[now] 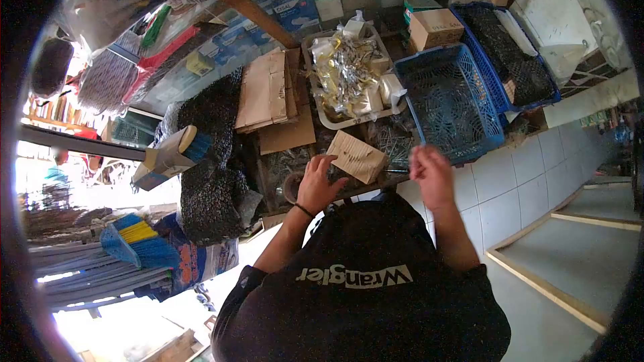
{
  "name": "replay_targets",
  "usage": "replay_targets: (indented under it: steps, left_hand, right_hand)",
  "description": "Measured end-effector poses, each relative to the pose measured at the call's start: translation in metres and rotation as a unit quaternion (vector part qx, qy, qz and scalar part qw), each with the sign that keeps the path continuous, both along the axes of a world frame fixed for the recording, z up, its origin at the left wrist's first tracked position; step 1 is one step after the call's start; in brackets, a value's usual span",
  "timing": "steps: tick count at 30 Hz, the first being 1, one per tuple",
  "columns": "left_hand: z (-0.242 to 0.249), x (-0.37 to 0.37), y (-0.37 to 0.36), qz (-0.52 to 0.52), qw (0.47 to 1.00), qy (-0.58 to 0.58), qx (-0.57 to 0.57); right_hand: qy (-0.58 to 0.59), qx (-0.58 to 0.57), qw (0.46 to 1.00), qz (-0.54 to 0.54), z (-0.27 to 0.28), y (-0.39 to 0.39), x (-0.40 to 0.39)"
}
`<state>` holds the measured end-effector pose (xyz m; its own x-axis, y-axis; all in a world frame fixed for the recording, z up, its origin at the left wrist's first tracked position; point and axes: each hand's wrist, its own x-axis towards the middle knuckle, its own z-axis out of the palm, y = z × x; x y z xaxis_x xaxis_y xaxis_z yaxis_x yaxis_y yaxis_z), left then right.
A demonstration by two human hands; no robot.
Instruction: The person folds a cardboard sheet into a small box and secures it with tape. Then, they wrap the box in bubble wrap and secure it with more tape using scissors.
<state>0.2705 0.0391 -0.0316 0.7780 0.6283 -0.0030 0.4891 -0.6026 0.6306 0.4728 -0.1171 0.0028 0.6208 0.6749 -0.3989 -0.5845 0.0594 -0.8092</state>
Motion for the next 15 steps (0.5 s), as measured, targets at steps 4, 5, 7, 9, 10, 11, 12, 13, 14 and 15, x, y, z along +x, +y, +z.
replay_targets:
  steps: [4,5,7,9,10,11,12,13,14,15]
  left_hand:
    - [-0.026,0.020,-0.011,0.069,0.996,0.019,0.051]
    - [-0.037,0.024,-0.017,0.136,0.991,0.008,0.011]
    - [-0.064,0.033,-0.026,0.269,0.960,-0.020,-0.068]
    - [-0.073,0.044,-0.024,0.386,0.865,-0.073,-0.313]
    - [-0.072,0.051,-0.026,0.423,0.819,-0.103,-0.375]
    - [-0.072,0.058,-0.027,0.455,0.767,-0.134,-0.432]
    - [-0.071,0.064,-0.025,0.483,0.711,-0.164,-0.485]
    - [-0.075,0.069,-0.021,0.476,0.690,-0.145,-0.525]
    - [-0.081,0.074,-0.016,0.467,0.668,-0.126,-0.565]
    - [-0.081,0.081,-0.014,0.483,0.660,-0.099,-0.567]
  right_hand:
    - [0.009,-0.031,0.996,0.078,-0.039,0.009,-0.005]
    - [-0.006,-0.043,0.995,0.095,-0.045,0.010,0.000]
    - [-0.047,-0.065,0.989,0.128,-0.054,0.012,0.014]
    - [-0.102,-0.084,0.977,0.168,-0.059,0.015,0.030]
    - [-0.120,-0.084,0.972,0.186,-0.061,0.016,0.037]
    - [-0.137,-0.082,0.966,0.204,-0.062,0.018,0.042]
    - [-0.153,-0.079,0.960,0.220,-0.064,0.021,0.046]
    - [-0.158,-0.068,0.958,0.228,-0.068,0.024,0.049]
    - [-0.162,-0.056,0.957,0.235,-0.073,0.027,0.050]
    - [-0.167,-0.046,0.955,0.242,-0.077,0.030,0.050]
